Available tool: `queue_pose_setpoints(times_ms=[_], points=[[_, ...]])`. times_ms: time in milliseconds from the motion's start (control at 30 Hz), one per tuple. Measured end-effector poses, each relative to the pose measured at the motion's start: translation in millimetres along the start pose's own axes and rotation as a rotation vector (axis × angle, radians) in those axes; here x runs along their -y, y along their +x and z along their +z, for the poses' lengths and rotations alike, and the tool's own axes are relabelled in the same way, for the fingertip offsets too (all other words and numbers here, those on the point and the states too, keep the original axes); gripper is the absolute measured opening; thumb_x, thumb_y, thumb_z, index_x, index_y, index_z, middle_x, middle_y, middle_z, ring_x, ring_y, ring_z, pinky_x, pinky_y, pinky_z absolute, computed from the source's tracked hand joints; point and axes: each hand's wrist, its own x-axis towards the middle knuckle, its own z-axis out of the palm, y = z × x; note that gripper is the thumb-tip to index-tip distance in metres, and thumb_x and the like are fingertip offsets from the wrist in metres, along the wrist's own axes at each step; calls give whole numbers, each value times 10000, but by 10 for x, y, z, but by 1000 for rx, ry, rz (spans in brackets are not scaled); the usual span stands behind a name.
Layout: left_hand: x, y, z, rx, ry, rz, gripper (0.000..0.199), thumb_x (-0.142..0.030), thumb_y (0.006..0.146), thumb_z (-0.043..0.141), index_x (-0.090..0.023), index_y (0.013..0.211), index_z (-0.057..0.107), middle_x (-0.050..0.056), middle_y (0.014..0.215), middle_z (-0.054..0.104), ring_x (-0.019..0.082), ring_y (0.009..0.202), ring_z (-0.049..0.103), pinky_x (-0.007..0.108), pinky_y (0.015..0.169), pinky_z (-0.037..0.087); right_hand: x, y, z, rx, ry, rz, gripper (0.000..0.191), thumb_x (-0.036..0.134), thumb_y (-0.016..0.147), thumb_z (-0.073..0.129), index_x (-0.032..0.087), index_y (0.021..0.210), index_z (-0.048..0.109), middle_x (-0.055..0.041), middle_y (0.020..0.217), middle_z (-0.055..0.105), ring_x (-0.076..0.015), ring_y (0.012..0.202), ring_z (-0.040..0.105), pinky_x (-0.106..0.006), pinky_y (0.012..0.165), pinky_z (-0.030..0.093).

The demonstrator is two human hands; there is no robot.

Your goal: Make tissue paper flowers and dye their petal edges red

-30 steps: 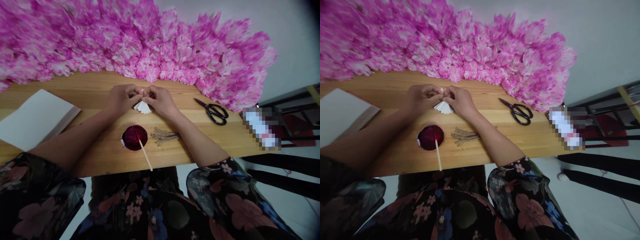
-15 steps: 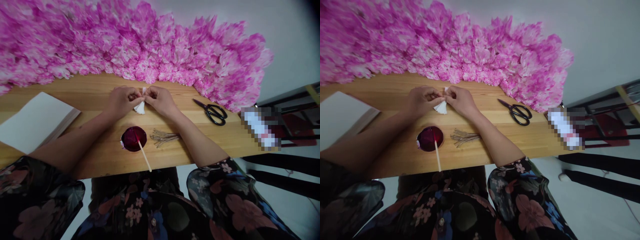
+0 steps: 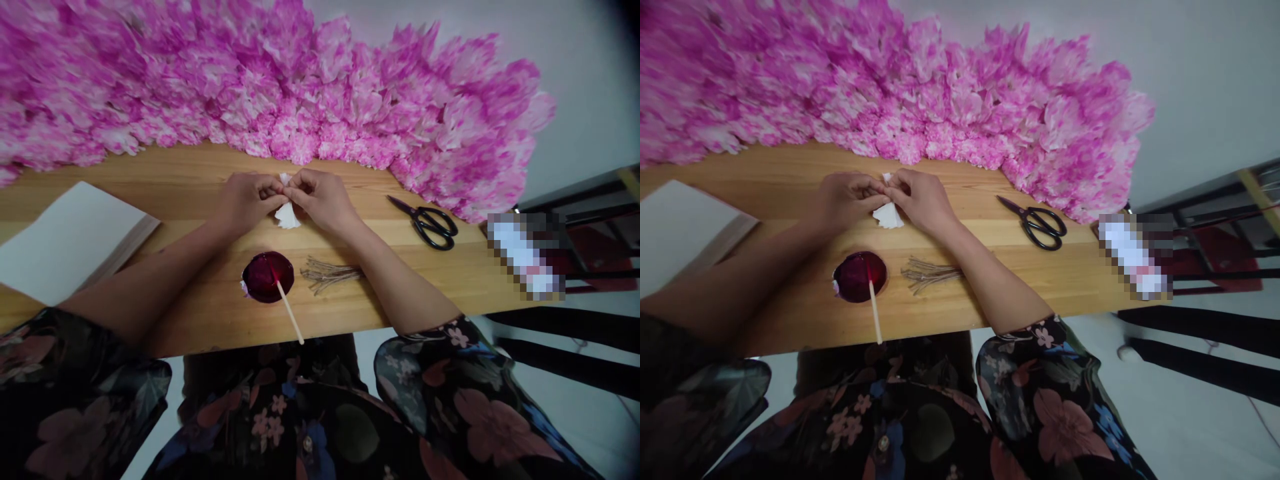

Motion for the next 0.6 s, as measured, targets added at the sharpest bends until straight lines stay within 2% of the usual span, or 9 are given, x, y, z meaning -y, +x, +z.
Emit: queue_pose_setpoints(times_ms=[233,400,600], points=[[-136,-28,-50,8,-14,-77,119,-271,932,756,-205,882,842,4,774,766,160,701,606,321,680,397,-16,1,-20,33,74,1,180,314,990,726,202,860,673,-16,845,692,-183,825,594,-313,756,453],[-130,-9,-96,34,147,8,151,-240,924,749,-209,784,794,12,743,708,176,730,559,359,736,384,-47,13,-28,76,72,-54,33,189,913,717,187,897,745,-29,928,753,-188,855,637,-319,817,480],[-68,7,-100,55,167,33,134,-263,894,748,-219,767,750,-1,715,651,178,729,530,374,767,405,-30,-7,-9,87,-11,-76,102,120,901,706,200,922,766,-31,939,765,-212,892,647,-333,843,477]])
